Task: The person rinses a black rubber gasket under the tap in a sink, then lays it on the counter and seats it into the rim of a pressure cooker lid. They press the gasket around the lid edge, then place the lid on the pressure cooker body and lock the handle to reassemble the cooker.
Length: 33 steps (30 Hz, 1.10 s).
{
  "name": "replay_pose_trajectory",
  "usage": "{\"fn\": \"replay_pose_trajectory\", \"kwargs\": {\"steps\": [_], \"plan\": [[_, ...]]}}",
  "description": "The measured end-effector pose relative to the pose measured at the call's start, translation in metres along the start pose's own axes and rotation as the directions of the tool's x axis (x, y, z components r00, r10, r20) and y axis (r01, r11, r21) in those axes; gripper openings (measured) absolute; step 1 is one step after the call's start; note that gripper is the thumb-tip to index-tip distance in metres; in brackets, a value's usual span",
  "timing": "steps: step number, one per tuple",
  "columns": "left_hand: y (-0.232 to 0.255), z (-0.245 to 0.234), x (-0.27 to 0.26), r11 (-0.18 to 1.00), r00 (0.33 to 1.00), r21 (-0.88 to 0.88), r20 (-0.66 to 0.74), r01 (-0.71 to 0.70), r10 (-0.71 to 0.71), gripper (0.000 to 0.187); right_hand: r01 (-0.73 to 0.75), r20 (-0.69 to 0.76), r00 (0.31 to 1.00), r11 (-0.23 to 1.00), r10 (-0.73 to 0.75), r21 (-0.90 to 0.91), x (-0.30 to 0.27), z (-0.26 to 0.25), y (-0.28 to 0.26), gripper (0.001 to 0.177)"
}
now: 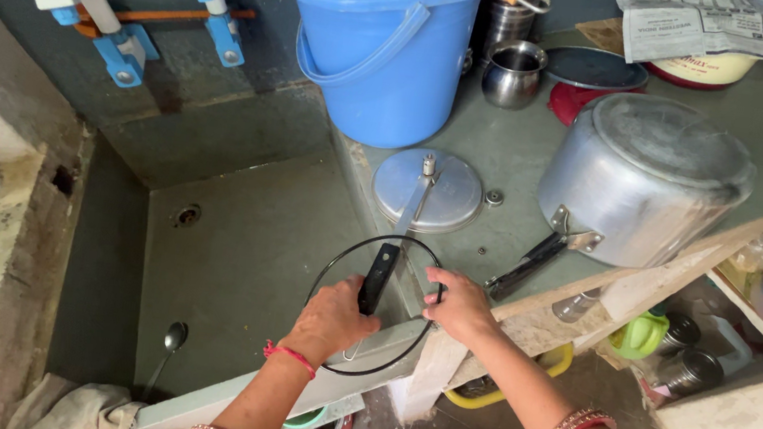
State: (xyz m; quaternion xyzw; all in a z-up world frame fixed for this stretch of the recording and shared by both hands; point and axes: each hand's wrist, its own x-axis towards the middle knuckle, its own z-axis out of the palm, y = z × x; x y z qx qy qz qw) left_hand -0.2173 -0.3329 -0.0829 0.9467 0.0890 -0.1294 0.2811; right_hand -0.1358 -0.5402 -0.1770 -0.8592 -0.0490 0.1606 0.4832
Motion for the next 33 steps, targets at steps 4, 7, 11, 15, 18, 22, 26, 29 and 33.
{"fn": "replay_pose_trajectory", "kwargs": {"steps": [4, 7, 11, 15, 18, 22, 26, 29, 33], "plan": [[-0.001, -0.002, -0.001, 1.0, 1.0, 0.009, -0.003, -0.023, 0.023, 0.06, 0.042, -0.07, 0.996, 0.994, -0.049, -0.096, 0.001, -0.005, -0.013, 0.069], [-0.002, 0.002, 0.0, 0.999, 0.998, 0.014, 0.038, -0.042, 0.042, 0.06, 0.05, -0.089, 0.995, 0.997, -0.045, 0.053, 0.002, -0.014, -0.02, 0.069], [-0.01, 0.013, -0.001, 0.998, 0.993, 0.012, 0.096, -0.069, 0.067, 0.059, 0.171, -0.172, 0.969, 0.983, -0.18, -0.064, 0.008, -0.023, -0.033, 0.064], [-0.025, 0.021, 0.005, 0.991, 0.989, -0.097, 0.108, -0.093, 0.104, 0.068, 0.101, -0.18, 0.975, 0.979, -0.133, -0.177, 0.012, -0.025, -0.04, 0.065], [-0.034, 0.018, 0.016, 0.99, 0.983, -0.121, 0.154, -0.078, 0.097, 0.07, 0.084, -0.195, 0.97, 0.954, -0.144, -0.287, 0.016, -0.018, -0.044, 0.063], [-0.046, 0.01, 0.037, 0.981, 0.947, -0.152, 0.278, -0.12, 0.159, 0.066, 0.084, -0.204, 0.966, 0.939, -0.159, -0.332, 0.028, -0.022, -0.05, 0.063], [-0.048, -0.01, 0.071, 0.982, 0.916, -0.024, 0.358, -0.186, 0.182, 0.062, 0.137, -0.2, 0.953, 0.912, -0.228, -0.387, 0.045, -0.041, -0.063, 0.065], [-0.047, -0.03, 0.092, 0.991, 0.974, -0.028, 0.184, -0.129, 0.132, 0.051, 0.16, -0.225, 0.941, 0.92, -0.251, -0.357, 0.052, -0.051, -0.071, 0.065], [-0.044, -0.045, 0.117, 0.999, 0.997, -0.027, 0.057, -0.042, 0.043, 0.056, 0.2, -0.255, 0.923, 0.925, -0.288, -0.323, 0.063, -0.058, -0.076, 0.061]]}}
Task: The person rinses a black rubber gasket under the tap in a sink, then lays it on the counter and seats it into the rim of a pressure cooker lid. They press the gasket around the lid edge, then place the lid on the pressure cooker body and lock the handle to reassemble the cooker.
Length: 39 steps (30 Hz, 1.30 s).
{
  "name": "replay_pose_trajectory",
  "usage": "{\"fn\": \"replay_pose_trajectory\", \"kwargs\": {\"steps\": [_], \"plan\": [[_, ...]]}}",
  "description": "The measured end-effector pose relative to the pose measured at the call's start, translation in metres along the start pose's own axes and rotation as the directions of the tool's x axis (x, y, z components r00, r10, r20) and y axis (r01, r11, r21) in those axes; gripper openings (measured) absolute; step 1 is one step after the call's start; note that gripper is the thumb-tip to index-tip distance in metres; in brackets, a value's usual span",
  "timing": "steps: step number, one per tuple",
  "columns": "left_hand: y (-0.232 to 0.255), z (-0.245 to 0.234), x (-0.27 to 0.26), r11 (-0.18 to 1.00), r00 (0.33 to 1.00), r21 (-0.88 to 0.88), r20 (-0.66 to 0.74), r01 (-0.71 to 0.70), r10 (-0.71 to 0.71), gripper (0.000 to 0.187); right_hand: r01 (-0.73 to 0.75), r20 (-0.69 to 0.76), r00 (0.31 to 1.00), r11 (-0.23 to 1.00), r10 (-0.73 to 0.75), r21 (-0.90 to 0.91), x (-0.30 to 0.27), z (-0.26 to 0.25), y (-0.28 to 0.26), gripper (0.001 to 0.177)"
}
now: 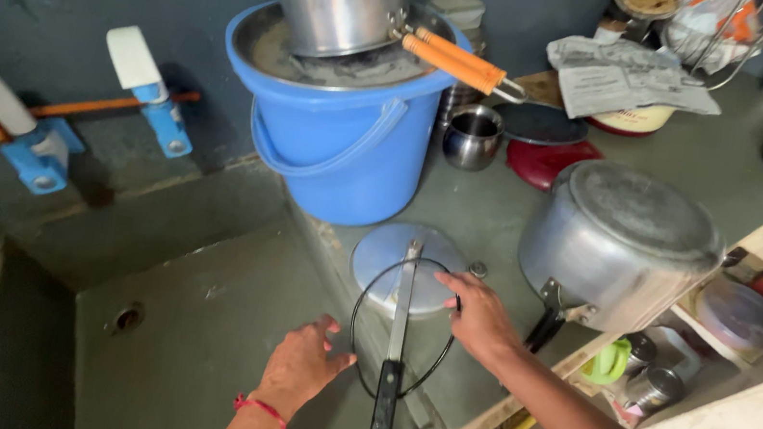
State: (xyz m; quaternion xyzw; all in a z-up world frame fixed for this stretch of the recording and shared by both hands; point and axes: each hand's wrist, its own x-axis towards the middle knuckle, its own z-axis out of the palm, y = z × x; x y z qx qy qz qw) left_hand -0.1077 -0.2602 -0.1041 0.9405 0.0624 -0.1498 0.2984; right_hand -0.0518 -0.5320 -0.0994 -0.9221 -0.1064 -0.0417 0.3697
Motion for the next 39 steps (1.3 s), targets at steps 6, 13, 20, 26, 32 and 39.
{"fn": "replay_pose_trajectory", "kwargs": {"steps": [6, 13, 20, 26, 32, 39], "plan": [[0.003, 0.0, 0.033, 0.986, 0.985, -0.063, -0.086, -0.152, 0.146, 0.058, 0.115, -0.087, 0.99, 0.993, -0.113, 0.017, 0.005, -0.004, -0.004, 0.061], [0.034, -0.007, 0.054, 0.929, 0.913, -0.002, -0.185, -0.37, 0.363, 0.049, 0.123, -0.143, 0.984, 0.989, -0.11, 0.086, 0.019, -0.015, -0.029, 0.06], [0.048, -0.003, 0.075, 0.903, 0.893, 0.088, -0.139, -0.42, 0.428, 0.059, 0.091, -0.158, 0.985, 0.984, -0.066, 0.154, 0.041, -0.015, -0.032, 0.06], [0.056, -0.001, 0.098, 0.896, 0.9, 0.174, -0.085, -0.408, 0.427, 0.071, 0.03, -0.164, 0.986, 0.983, 0.001, 0.182, 0.072, -0.013, -0.014, 0.061], [0.065, -0.007, 0.12, 0.879, 0.904, 0.23, 0.006, -0.417, 0.427, 0.087, -0.152, -0.154, 0.973, 0.979, 0.172, 0.134, 0.097, 0.002, 0.028, 0.062], [0.067, -0.011, 0.148, 0.883, 0.906, 0.203, 0.109, -0.424, 0.41, 0.116, -0.192, -0.134, 0.974, 0.979, 0.182, -0.069, 0.112, 0.025, 0.084, 0.058]]}}
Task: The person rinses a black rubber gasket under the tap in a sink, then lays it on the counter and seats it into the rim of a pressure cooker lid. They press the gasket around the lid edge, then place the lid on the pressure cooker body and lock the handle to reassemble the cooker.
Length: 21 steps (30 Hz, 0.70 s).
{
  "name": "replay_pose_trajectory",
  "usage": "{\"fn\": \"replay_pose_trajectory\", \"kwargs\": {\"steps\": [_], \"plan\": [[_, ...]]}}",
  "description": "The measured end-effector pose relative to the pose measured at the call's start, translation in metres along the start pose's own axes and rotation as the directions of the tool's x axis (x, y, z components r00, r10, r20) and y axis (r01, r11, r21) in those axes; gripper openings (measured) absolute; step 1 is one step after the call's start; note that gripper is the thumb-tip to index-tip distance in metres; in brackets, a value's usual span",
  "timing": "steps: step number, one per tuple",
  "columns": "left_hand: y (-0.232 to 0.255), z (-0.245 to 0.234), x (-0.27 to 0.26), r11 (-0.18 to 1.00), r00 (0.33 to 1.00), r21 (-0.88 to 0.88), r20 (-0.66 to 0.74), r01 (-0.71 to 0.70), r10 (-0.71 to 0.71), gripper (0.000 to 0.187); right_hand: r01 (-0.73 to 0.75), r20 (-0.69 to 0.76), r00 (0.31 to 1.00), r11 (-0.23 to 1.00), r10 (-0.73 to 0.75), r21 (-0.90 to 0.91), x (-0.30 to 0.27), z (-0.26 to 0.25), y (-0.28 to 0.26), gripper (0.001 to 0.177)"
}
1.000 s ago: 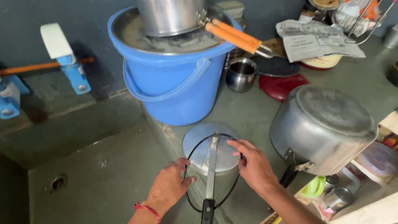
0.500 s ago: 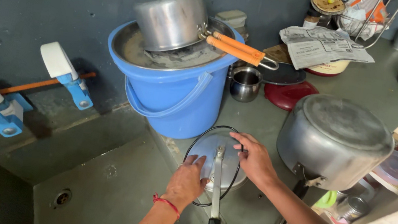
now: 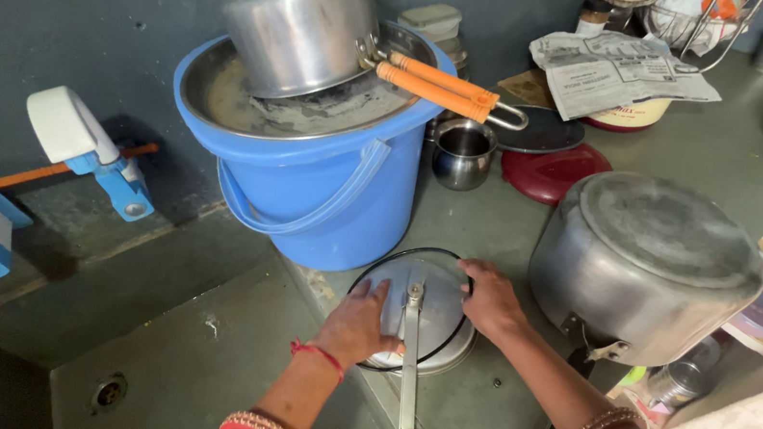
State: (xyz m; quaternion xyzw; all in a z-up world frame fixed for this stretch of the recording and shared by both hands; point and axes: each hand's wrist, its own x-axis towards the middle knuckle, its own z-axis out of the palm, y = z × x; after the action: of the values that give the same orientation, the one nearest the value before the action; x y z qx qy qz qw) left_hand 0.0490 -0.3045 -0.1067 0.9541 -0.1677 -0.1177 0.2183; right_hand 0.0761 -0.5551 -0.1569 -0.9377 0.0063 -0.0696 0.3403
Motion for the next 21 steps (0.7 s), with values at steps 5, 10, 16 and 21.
{"fn": "replay_pose_trajectory", "kwargs": {"steps": [5, 10, 16, 21], "plan": [[-0.002, -0.004, 0.016, 0.997, 0.993, 0.068, 0.115, -0.041, 0.033, 0.128, 0.061, -0.001, 0.998, 0.985, -0.062, -0.159, 0.009, 0.01, 0.016, 0.051], [0.017, -0.012, 0.015, 0.988, 0.978, 0.15, 0.196, 0.046, -0.075, 0.117, -0.03, 0.144, 0.989, 0.995, 0.044, -0.098, 0.015, 0.013, 0.019, 0.056], [0.039, -0.017, 0.014, 0.95, 0.964, 0.278, 0.179, 0.142, -0.197, 0.11, 0.109, 0.105, 0.991, 0.947, -0.081, -0.301, 0.018, 0.021, 0.023, 0.053], [0.046, -0.02, 0.017, 0.936, 0.963, 0.337, 0.2, 0.105, -0.18, 0.121, 0.051, 0.192, 0.981, 0.929, 0.022, -0.366, 0.016, 0.011, 0.017, 0.056]]}}
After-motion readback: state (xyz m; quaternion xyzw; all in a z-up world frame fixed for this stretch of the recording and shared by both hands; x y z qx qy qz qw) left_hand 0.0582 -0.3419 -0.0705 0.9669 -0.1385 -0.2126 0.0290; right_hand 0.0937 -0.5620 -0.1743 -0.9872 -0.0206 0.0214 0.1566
